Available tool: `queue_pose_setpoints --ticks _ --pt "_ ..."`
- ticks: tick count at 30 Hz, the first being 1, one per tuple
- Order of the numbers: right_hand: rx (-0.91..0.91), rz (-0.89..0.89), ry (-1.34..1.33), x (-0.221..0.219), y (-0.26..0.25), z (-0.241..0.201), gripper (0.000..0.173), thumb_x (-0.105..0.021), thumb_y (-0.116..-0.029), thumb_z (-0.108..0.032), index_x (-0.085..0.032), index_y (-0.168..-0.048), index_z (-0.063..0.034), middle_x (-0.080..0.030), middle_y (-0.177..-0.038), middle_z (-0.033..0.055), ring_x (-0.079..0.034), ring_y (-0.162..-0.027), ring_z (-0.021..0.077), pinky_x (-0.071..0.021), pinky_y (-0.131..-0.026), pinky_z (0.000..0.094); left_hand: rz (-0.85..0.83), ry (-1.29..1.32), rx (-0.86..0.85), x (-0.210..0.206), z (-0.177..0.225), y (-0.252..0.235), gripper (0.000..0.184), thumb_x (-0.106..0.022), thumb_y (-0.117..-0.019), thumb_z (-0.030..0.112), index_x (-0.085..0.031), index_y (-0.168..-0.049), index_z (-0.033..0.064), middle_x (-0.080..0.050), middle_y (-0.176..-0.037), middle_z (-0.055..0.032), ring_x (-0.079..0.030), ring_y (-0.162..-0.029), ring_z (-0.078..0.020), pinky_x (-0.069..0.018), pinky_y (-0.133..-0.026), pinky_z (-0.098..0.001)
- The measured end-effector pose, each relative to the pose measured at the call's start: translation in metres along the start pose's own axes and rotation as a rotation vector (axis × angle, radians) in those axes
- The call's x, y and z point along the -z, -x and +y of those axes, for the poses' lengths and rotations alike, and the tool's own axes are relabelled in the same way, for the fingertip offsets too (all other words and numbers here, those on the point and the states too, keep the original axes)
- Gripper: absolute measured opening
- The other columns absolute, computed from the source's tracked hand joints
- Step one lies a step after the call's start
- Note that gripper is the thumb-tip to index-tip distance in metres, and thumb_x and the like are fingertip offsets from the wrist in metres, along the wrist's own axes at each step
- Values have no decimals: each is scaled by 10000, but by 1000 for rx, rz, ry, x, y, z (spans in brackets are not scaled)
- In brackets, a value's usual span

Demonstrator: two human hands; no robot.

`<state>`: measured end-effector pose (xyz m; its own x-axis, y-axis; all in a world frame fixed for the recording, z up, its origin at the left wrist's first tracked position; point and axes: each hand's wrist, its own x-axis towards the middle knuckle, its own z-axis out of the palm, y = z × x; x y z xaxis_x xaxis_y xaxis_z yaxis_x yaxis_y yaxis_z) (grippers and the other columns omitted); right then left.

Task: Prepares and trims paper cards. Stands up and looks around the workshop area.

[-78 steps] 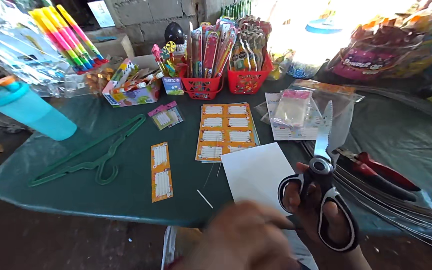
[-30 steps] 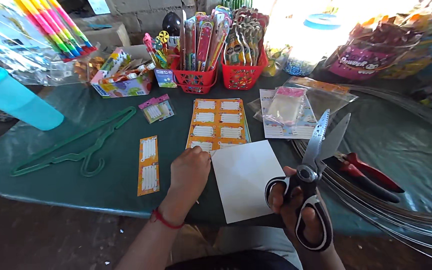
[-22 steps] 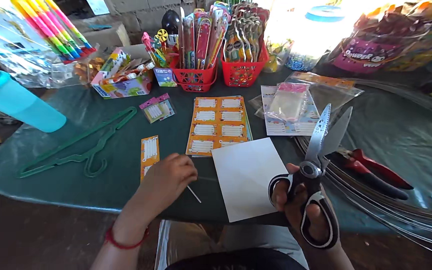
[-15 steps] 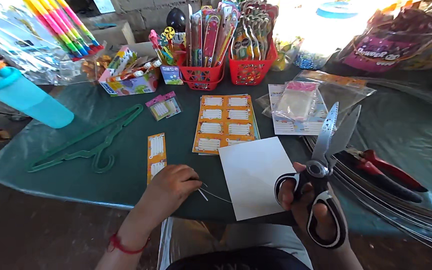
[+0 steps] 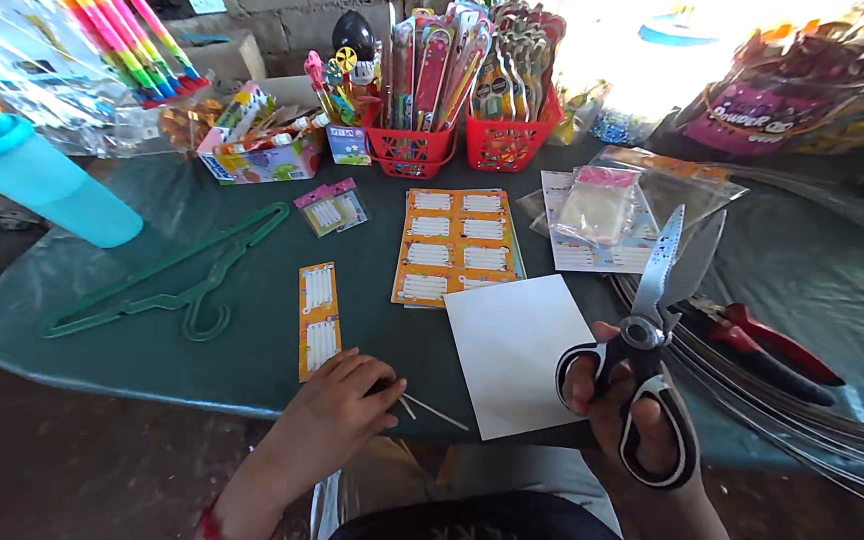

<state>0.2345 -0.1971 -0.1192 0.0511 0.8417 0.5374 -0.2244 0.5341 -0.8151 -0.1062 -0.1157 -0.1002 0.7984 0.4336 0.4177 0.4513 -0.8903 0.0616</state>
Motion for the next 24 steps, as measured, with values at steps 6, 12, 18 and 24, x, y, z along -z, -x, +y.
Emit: queue_pose_setpoints --ticks 6,12,18,24 --pt "-5 -4 32 -3 -2 0 562 -548 -1005 -526 -470 -1496 -264 -713 -991 -53 -677 -803 58 -563 -704 187 146 3 -27 -8 8 15 278 -532 -1057 363 -746 -1077 187 -710 -1039 4 -660 -1087 -147 -480 -1052 -324" --pt "0 5 22 -6 -5 -1 546 -566 -992 -532 -505 -1480 -294 -733 -1017 -59 -688 -810 51 -569 -708 189 321 50 -67 -20 20 26 144 -571 -1034 152 -711 -1003 153 -716 -1005 3 -660 -1034 -135 -505 -974 -275" --pt "-38 -27 5 -3 -5 -2 523 -571 -995 -523 -502 -1480 -341 -739 -1052 -78 -699 -823 45 -574 -715 184 499 117 298 3 14 25 187 -616 -1019 217 -737 -925 111 -741 -962 -22 -698 -982 -80 -560 -908 -218" --pt "-28 -21 8 -6 -4 -3 528 -576 -989 -526 -506 -1473 -329 -741 -1031 -79 -695 -805 37 -570 -710 182 178 160 1139 93 -77 9 203 -627 -1023 153 -742 -1106 8 -737 -940 -136 -700 -850 -242 -553 -840 -476"
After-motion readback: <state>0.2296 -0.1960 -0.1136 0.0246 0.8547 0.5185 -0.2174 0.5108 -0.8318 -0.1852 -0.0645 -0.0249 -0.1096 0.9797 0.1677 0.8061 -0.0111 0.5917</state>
